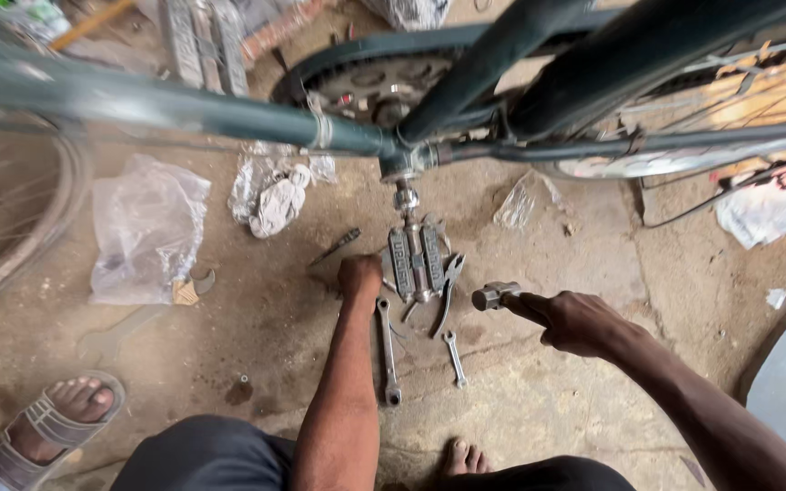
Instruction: The person removes a bicycle pedal from the crank arm using a wrench and a hammer. They then install a new pedal onto the crank arm and tighten it.
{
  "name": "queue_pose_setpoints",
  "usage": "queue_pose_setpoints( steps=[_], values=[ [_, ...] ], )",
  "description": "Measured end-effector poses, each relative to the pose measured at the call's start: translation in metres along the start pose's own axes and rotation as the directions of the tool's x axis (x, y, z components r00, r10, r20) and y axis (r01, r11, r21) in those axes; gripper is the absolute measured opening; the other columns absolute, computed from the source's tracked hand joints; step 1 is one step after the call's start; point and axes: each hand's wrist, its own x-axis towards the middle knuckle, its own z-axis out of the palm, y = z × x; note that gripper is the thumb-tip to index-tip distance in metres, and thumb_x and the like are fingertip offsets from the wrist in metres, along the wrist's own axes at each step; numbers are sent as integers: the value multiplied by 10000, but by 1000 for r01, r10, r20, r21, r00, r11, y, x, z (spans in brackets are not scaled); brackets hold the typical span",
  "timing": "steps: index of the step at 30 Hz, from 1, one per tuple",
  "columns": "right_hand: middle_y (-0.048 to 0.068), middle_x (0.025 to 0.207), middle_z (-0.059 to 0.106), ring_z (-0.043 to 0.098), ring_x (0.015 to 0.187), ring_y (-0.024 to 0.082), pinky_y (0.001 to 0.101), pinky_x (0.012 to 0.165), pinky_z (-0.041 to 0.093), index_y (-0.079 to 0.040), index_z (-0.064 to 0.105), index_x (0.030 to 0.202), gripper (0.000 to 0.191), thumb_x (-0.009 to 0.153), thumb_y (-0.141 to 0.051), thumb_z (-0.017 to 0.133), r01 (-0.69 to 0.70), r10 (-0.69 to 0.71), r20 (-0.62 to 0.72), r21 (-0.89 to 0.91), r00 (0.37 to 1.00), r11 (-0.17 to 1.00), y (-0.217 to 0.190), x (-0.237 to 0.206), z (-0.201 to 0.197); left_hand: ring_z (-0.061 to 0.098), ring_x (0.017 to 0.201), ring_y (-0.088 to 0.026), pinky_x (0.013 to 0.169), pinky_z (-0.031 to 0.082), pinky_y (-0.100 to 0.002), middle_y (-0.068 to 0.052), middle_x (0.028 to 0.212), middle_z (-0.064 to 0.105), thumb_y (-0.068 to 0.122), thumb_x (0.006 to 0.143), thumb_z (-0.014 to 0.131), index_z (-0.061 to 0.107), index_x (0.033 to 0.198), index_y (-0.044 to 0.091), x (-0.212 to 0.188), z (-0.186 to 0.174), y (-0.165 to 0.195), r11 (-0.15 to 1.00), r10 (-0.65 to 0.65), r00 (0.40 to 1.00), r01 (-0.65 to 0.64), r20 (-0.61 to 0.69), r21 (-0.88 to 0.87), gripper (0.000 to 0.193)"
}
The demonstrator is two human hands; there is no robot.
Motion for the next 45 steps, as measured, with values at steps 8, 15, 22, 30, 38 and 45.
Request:
queue_pose_setpoints(
  steps=[8,15,22,30,38,45],
  values=[
    [155,1175,703,671,947,266,428,876,591,-152,452,1532,723,929,-427,743,306,-266,-256,134,929,943,-50,61,-29,659,1110,-242,991,538,-397,-140,1184,690,395,1012,602,688,1216,19,-16,-57,51,392,256,883,-468,-394,-792,436],
    [198,1203,699,683,1048,264,418,900,589,-45,400,1553,897,802,-285,828,557,-233,-507,777,830,293,-118,61,-68,639,866,-174,783,513,-356,-84,910,683,455,1012,629,647,1070,-3,-30,-90,119,395,519,802,-533,-297,-748,461],
    [117,1131,722,688,966,182,357,818,574,-79,403,1574,808,874,-207,787,518,-131,-507,852,852,71,-116,42,-34,597,842,-159,788,487,-320,-53,854,621,531,1070,562,636,1030,8,-50,-59,121,349,403,789,-601,-464,-719,529],
    [163,1084,720,692,872,192,360,772,608,-130,458,1553,697,898,-112,698,507,-131,-496,784,859,357,-76,40,-43,638,704,-169,703,597,-397,-50,776,611,389,1023,576,614,914,61,-38,-46,116,72,421,838,-413,-348,-908,348],
    [151,1247,707,718,844,220,355,696,642,-133,552,1449,623,863,-31,737,79,251,-277,801,927,594,-16,14,-15,674,679,-181,614,589,-348,-100,799,676,294,980,648,628,975,-2,-80,40,87,309,107,989,66,104,-949,296],
    [166,1141,736,743,817,223,319,697,639,-119,618,1392,673,767,-59,861,18,348,-344,734,872,679,33,22,-70,718,856,-325,732,587,-464,-189,1003,723,292,906,707,700,1166,54,-94,62,85,995,85,877,-52,473,-84,353]
  ],
)
